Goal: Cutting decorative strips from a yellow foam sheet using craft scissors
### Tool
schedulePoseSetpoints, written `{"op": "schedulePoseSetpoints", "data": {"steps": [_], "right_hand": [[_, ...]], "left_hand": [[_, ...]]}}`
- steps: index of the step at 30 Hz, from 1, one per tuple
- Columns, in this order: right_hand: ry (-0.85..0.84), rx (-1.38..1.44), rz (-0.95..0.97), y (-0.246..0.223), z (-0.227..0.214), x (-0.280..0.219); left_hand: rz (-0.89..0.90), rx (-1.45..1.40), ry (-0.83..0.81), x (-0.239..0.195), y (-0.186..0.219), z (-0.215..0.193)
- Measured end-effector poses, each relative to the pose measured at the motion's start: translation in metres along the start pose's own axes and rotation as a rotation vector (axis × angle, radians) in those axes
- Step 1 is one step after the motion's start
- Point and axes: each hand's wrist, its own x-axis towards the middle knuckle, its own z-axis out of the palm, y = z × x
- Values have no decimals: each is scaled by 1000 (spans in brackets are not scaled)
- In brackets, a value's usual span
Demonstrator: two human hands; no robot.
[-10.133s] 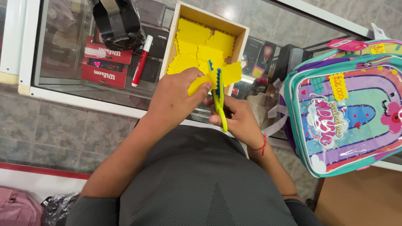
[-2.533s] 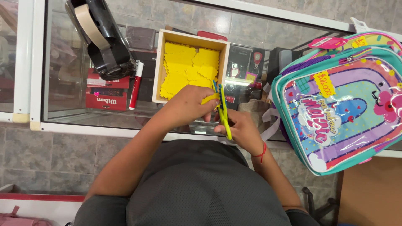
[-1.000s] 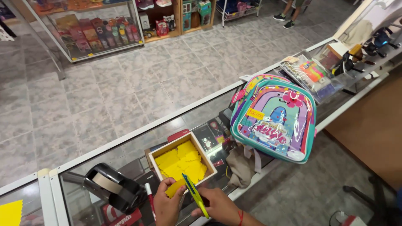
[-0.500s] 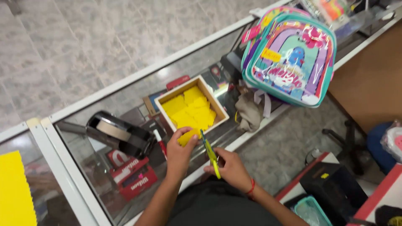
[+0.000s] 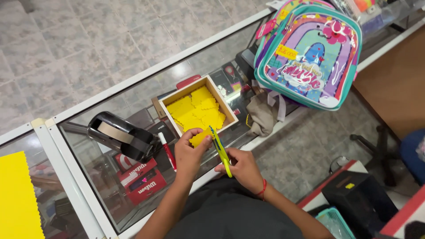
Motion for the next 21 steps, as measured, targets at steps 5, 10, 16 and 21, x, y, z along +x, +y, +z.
{"op": "schedulePoseSetpoints", "data": {"steps": [5, 10, 16, 21], "right_hand": [[-96, -33, -43, -5, -14, 13], [-167, -40, -73, -3, -26, 22], [-219, -77, -127, -2, -34, 25], [-229, -57, -126, -4, -36, 30]], "left_hand": [[40, 18, 48, 5, 2, 8], [68, 16, 92, 10, -14, 15], [48, 26, 121, 4, -11, 23], [44, 72, 158, 5, -11, 24]]}}
